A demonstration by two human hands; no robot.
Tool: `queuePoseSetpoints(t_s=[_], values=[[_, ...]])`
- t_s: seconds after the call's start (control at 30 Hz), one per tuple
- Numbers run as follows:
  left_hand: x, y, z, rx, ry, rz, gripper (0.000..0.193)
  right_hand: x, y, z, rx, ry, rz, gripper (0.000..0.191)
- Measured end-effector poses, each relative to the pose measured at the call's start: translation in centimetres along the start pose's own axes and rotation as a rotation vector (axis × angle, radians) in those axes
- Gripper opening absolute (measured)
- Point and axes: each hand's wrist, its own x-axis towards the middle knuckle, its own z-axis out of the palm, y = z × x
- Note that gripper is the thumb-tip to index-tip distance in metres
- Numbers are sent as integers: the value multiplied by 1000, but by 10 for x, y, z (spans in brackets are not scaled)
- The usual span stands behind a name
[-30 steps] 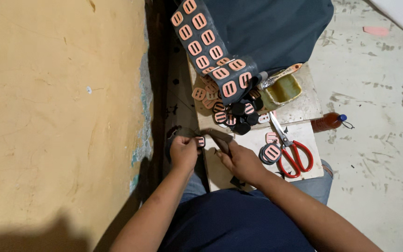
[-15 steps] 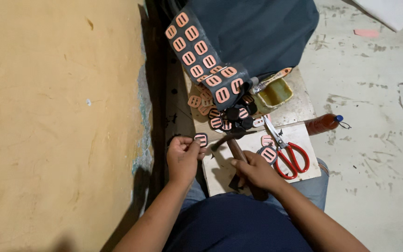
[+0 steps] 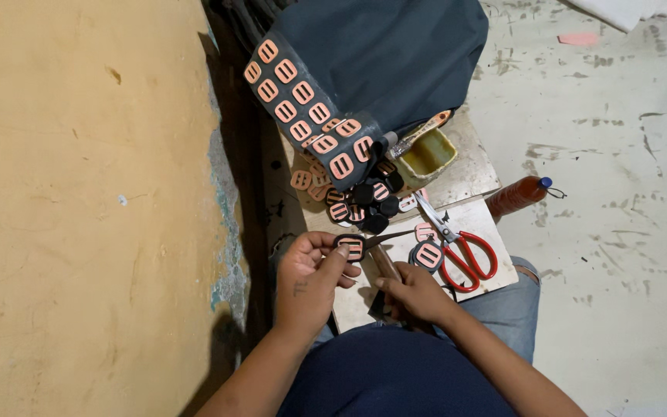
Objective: The person repeatedly places small rectangular craft pieces on a wooden block and taps them with a hammer to shape or flatten them. The person handles the pieces one at a time, repositioning them between taps. The workspace includes a sheet of similar pieces, scissors, and a small container.
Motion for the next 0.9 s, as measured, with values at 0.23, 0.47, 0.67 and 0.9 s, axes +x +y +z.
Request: queuePoseSetpoints(t_s=[0.23, 0.47, 0.67, 0.9], values=[[-8, 19, 6, 69, -15, -74, 29, -1, -5, 1, -14, 8, 1, 34], [-17, 21, 16, 222, -5, -67, 32, 0, -3, 0, 16, 0, -17, 33], [-16, 15, 13, 240, -26, -103, 34, 1, 1, -1, 38, -8, -25, 34], [-10, 5, 11, 179, -115, -140, 35, 0, -1, 0, 42, -16, -17, 32]])
